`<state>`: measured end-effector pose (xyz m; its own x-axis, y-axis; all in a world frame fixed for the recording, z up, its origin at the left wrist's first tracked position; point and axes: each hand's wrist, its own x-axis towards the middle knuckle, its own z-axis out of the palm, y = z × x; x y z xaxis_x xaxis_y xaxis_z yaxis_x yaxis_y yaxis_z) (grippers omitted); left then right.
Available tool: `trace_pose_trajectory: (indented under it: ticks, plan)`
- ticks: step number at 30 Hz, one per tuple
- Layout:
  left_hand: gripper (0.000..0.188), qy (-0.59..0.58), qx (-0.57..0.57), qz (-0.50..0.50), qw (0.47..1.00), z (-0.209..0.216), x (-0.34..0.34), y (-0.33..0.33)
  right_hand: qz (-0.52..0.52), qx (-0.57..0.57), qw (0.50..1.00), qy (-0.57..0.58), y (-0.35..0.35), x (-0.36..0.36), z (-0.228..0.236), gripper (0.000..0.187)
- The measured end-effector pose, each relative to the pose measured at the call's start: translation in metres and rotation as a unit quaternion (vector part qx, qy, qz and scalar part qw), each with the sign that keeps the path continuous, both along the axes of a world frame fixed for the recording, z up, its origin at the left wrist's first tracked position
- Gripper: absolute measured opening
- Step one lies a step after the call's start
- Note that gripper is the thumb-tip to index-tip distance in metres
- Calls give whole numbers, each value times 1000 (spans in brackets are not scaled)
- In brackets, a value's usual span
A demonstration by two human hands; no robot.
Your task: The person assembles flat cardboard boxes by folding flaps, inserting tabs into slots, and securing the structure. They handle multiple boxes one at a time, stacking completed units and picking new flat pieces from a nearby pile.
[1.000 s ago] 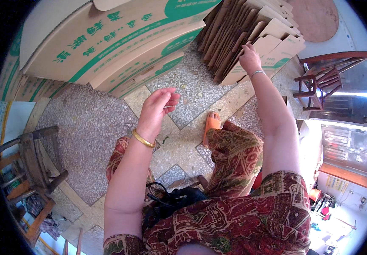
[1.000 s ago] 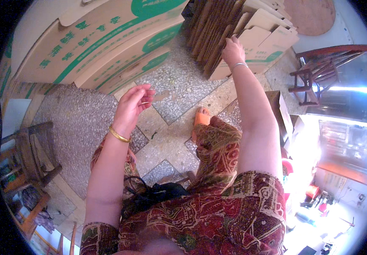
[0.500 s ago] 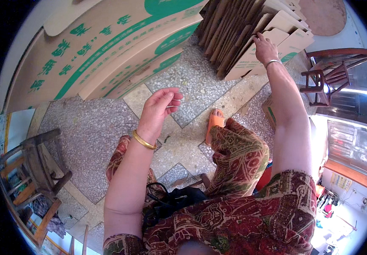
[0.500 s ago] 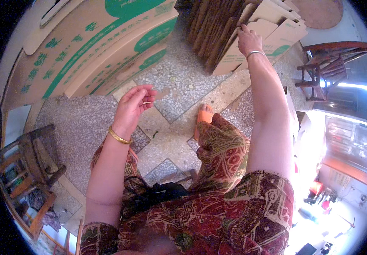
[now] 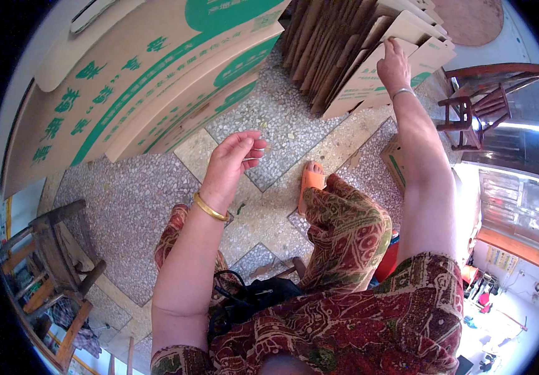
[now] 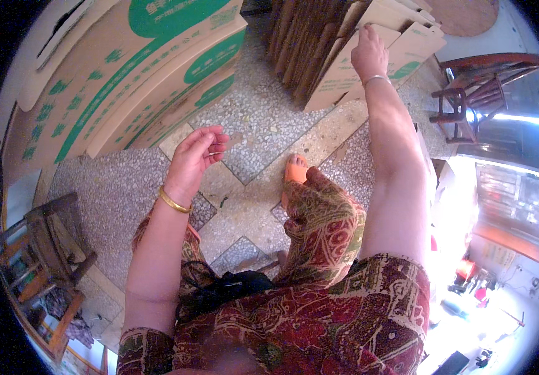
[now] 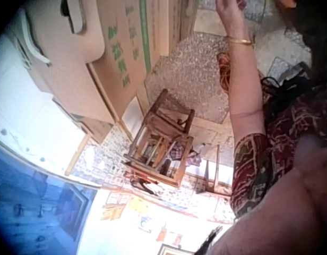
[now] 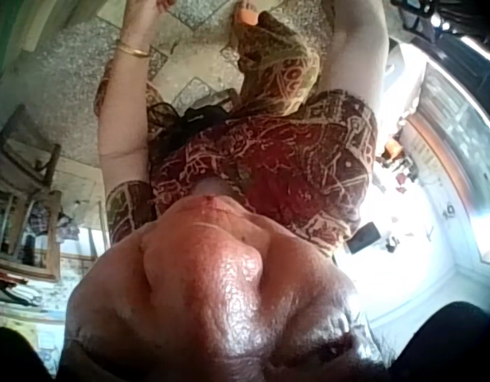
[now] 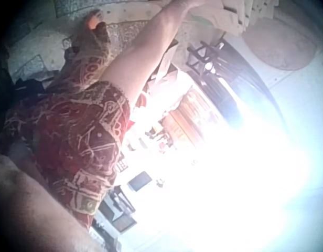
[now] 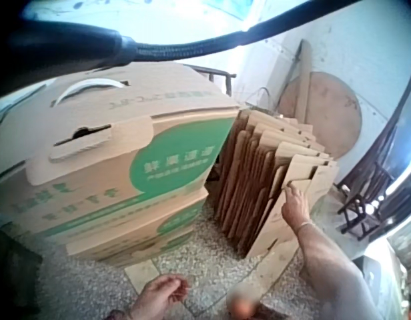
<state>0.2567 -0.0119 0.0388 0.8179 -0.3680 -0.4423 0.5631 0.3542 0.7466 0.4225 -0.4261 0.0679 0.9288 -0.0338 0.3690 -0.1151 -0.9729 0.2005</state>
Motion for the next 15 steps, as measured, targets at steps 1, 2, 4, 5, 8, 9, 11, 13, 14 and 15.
trace_pose_trajectory:
  ticks: [1,2,4,5,8,9,11,13,14,15]
  plan:
    - [26,-1,2,1,1000,-1,0,0,-19,29,999,-27,-4,3,0,52]
    - [26,-1,4,2,1000,-4,0,0,-24,33,999,-9,-2,7,2,53]
    - [26,1,-3,7,1000,-8,1,-2,-35,34,999,23,6,16,12,56]
    - [26,4,-7,8,1000,-10,1,-1,-29,0,999,17,4,18,11,54]
    - [26,4,-9,4,1000,-12,1,-4,-25,-43,999,10,-2,14,15,46]
    - [26,2,-7,4,1000,-11,1,-4,-36,-83,995,39,-1,13,20,41]
    - [26,3,-2,6,1000,-10,1,-5,-58,-165,980,93,2,7,35,34]
    - [26,1,1,8,1000,-8,1,-5,-54,-213,969,115,5,0,47,28]
    - [26,0,2,6,1000,-7,1,-6,-54,-236,962,126,5,-3,51,26]
    - [26,-2,4,6,1000,-6,0,-6,-52,-264,955,123,0,-6,51,24]
